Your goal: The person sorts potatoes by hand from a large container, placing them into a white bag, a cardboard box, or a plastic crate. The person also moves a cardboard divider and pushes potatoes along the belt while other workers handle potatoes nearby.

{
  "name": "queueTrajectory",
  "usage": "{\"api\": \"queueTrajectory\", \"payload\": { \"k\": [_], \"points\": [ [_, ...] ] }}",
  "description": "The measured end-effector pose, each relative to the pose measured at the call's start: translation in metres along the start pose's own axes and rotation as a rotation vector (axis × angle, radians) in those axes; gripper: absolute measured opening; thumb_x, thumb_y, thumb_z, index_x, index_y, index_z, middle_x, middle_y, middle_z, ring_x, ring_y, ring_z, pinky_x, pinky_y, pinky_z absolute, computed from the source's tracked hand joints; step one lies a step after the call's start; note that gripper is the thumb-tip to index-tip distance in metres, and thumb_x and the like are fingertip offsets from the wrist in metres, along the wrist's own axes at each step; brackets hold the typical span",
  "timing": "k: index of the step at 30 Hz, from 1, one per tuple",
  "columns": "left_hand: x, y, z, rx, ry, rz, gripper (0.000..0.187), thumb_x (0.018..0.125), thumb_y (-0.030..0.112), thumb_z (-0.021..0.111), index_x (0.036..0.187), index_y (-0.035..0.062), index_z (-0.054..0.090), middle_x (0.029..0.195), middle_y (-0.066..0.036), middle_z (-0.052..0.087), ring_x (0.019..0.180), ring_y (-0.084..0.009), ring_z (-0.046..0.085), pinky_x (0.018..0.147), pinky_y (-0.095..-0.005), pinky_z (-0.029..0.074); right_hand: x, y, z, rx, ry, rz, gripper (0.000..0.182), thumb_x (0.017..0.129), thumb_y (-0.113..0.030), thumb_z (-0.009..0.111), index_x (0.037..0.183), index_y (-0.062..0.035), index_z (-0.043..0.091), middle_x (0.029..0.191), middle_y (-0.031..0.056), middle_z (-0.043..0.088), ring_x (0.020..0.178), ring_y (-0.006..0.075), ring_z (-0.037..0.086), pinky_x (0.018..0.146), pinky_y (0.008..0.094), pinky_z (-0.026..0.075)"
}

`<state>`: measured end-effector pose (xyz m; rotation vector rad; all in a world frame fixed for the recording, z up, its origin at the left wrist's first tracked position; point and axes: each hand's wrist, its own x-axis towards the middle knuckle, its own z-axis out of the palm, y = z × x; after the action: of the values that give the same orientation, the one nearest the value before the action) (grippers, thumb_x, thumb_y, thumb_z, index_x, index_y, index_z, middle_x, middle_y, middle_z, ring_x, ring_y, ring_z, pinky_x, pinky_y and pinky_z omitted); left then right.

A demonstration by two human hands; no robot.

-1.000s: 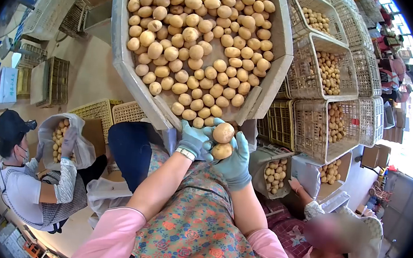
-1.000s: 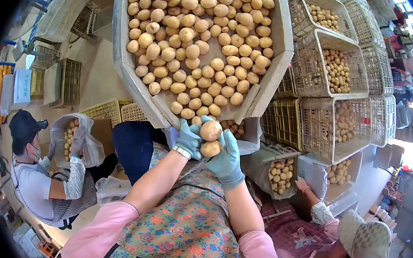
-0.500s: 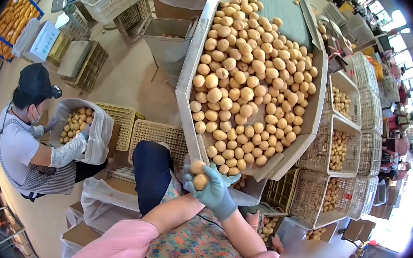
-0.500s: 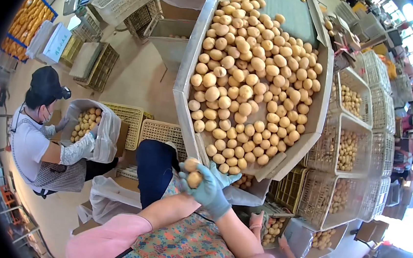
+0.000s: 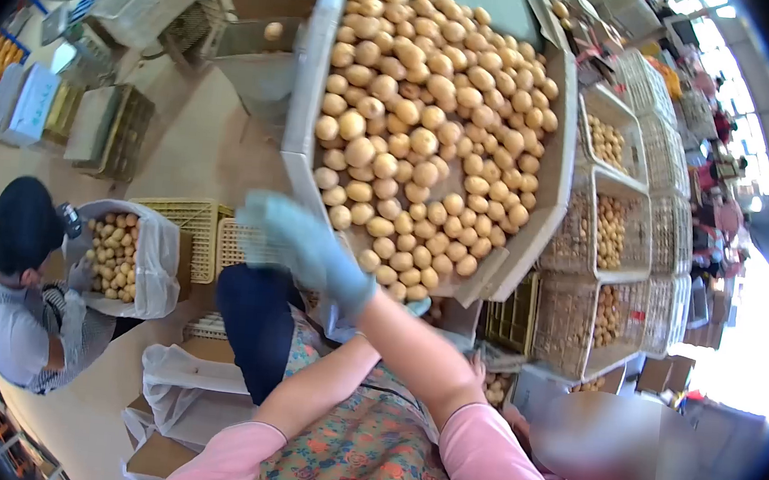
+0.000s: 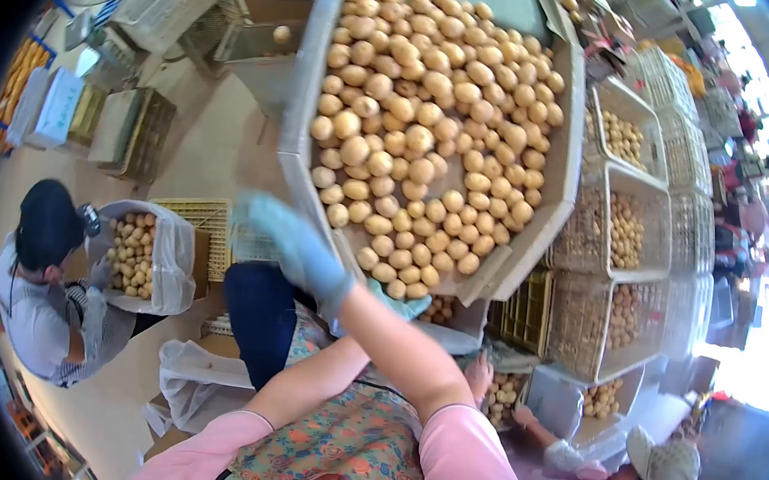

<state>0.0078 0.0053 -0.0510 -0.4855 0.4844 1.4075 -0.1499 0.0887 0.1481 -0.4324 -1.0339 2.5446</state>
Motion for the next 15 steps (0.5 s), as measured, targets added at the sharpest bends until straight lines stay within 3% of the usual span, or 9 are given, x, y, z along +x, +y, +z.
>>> {"api": "queueTrajectory", "payload": {
  "k": [1,4,6,7,9,11,12,13,15],
  "points": [
    [0.003,-0.003,-0.013,0.045,-0.026,0.068,0.06,0.097,0.054,0.059,0.145,0.0198,0.051,0.155,-0.006,0.045,0.131,-0.032,0.053,0.108,-0.0481,0.05,-0.045,0.01,0.002,0.045,0.049,0.115,0.044,0.108,-0.02,0.054,0.149,-0.0041,0.048,0.139,0.0091,0.062,0.115,0.018,0.067,0.096,0.0317,0.055],
    [-0.012,0.004,-0.007,0.11,-0.032,0.133,0.057,0.098,0.05,0.062,0.145,0.0204,0.051,0.156,-0.005,0.044,0.132,-0.0315,0.053,0.108,-0.0484,0.05,-0.168,0.048,-0.045,0.008,0.263,0.232,0.044,0.109,-0.024,0.051,0.149,-0.0054,0.047,0.136,0.0095,0.062,0.119,0.0194,0.065,0.097,0.0337,0.055],
    [-0.033,0.033,0.048,-0.195,0.094,-0.102,0.056,0.109,0.044,0.042,0.161,0.0336,0.027,0.166,-0.005,0.03,0.148,-0.0364,0.033,0.113,-0.0635,0.041,-0.231,0.025,-0.062,0.324,0.638,0.245,0.047,0.108,-0.03,0.052,0.147,-0.0026,0.046,0.134,0.0114,0.063,0.119,0.0224,0.065,0.101,0.0412,0.054],
    [-0.011,0.033,0.019,-0.466,0.125,-0.369,0.054,0.109,0.049,0.037,0.16,0.0327,0.029,0.169,-0.005,0.025,0.151,-0.036,0.03,0.116,-0.0625,0.036,-0.268,0.031,-0.08,0.151,0.695,0.092,0.048,0.109,-0.031,0.05,0.147,-0.0023,0.046,0.134,0.0119,0.063,0.119,0.0219,0.064,0.101,0.0387,0.053],
    [-0.015,0.024,-0.001,-1.165,-0.053,-0.371,0.071,0.102,0.063,0.042,0.161,0.0257,0.029,0.17,-0.007,0.021,0.151,-0.0369,0.029,0.12,-0.061,0.031,-0.287,0.011,-0.089,-0.463,0.989,0.058,0.044,0.108,-0.022,0.051,0.147,-0.0011,0.048,0.128,0.0122,0.066,0.122,0.0198,0.061,0.103,0.0334,0.05],
    [-0.022,0.022,0.015,-0.175,-0.059,-0.141,0.072,0.102,0.063,0.043,0.16,0.0218,0.032,0.17,-0.01,0.024,0.151,-0.0363,0.03,0.122,-0.0618,0.026,-0.267,0.003,-0.088,-0.518,1.077,-0.094,0.042,0.105,-0.017,0.055,0.144,-0.0011,0.051,0.129,0.013,0.066,0.123,0.0223,0.061,0.104,0.0345,0.049],
    [-0.027,0.027,0.037,-0.247,0.063,-0.188,0.07,0.104,0.061,0.041,0.159,0.0177,0.034,0.168,-0.011,0.028,0.151,-0.0353,0.03,0.123,-0.0586,0.024,-0.253,0.009,-0.099,-0.695,0.988,-0.083,0.045,0.103,-0.017,0.058,0.144,0.0009,0.052,0.132,0.0138,0.065,0.124,0.0236,0.061,0.106,0.0356,0.047],
    [-0.015,0.025,0.004,-0.317,0.035,-0.239,0.075,0.101,0.059,0.047,0.161,0.0169,0.032,0.165,-0.011,0.032,0.149,-0.0376,0.034,0.119,-0.0612,0.03,-0.236,0.016,-0.11,-0.87,0.891,-0.076,0.047,0.101,-0.017,0.062,0.143,0.003,0.053,0.135,0.0145,0.064,0.125,0.0249,0.061,0.108,0.0368,0.046],
    [0.02,0.014,-0.086,-1.707,-0.089,-0.497,0.063,0.104,0.045,0.047,0.158,0.0152,0.038,0.159,-0.016,0.041,0.147,-0.0357,0.038,0.119,-0.0605,0.029,-0.18,0.007,-0.093,-1.196,0.813,-0.207,0.043,0.098,-0.011,0.061,0.139,0.0012,0.057,0.133,0.0169,0.064,0.127,0.0304,0.06,0.11,0.0397,0.045]
  ]
}}
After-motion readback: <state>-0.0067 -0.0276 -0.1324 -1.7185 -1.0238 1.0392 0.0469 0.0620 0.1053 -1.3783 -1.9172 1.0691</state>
